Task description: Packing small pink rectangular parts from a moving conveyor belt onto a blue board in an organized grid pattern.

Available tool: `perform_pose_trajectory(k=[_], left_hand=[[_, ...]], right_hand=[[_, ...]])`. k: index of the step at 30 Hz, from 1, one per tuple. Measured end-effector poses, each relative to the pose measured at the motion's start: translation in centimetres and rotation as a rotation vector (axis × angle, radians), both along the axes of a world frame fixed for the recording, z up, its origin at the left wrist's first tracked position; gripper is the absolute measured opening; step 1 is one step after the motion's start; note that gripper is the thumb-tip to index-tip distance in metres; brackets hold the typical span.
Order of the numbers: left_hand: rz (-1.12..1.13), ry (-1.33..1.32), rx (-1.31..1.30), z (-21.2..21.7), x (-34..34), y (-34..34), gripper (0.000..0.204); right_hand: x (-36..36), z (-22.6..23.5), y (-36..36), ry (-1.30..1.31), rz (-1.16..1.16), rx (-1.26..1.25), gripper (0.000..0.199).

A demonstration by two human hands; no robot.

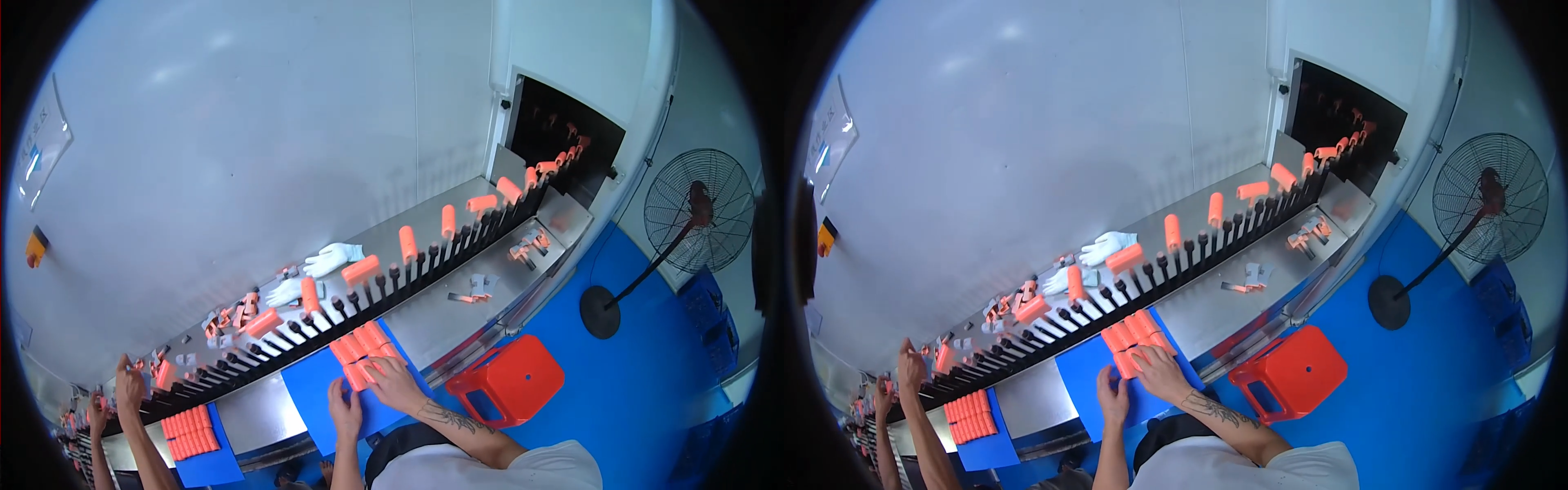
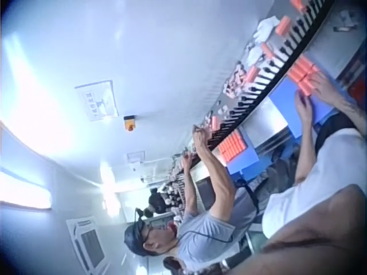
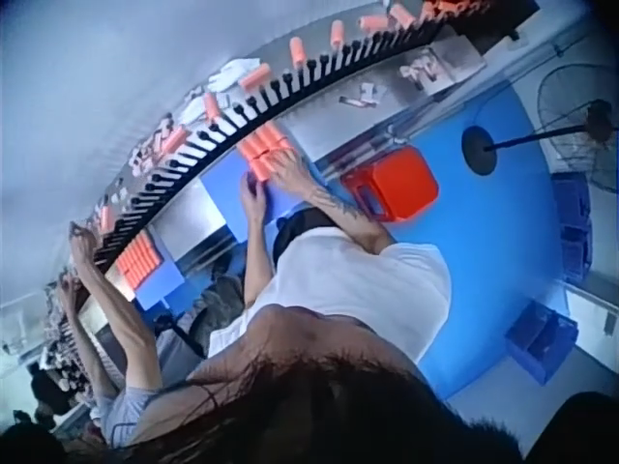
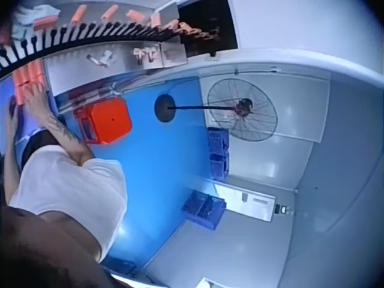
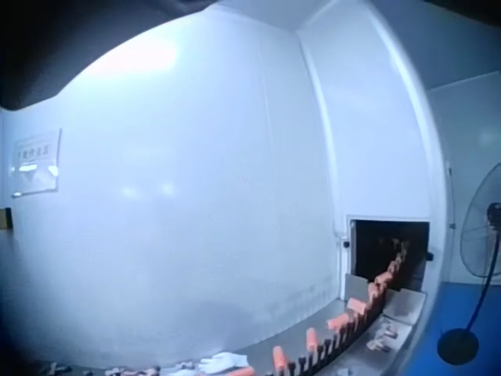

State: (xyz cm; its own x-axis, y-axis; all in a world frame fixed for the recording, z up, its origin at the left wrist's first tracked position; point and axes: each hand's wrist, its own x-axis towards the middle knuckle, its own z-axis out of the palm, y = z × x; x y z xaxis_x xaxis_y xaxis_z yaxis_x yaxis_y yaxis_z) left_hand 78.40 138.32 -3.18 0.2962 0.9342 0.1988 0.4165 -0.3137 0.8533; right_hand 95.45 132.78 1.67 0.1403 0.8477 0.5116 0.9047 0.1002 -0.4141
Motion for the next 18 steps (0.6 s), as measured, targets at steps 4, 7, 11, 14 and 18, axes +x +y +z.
perform_pose_trajectory(k=[4,7,11,14,18], left_hand=[[-0.027,-0.070,0.041,6.7,1.9,0.8,0.042],[-0.179,0.091,0.575,14.5,5.5,5.8,0.041],[-0.124,0.379,0.758,20.8,10.3,11.3,0.034],[-0.152,0.505,0.707,20.3,9.5,13.7,0.035],[0.040,0.301,0.685,20.2,6.0,13.0,0.034]], right_hand=[[6.6,4.3,1.6,0.328,-0.104,0.247,0.018],[11.6,11.5,5.6,0.181,-0.185,0.324,0.037],[15.3,15.5,10.4,-0.117,0.104,0.232,0.047],[15.4,15.1,12.4,-0.279,0.189,0.089,0.038],[10.1,16.0,12.0,-0.086,0.051,-0.053,0.012]])
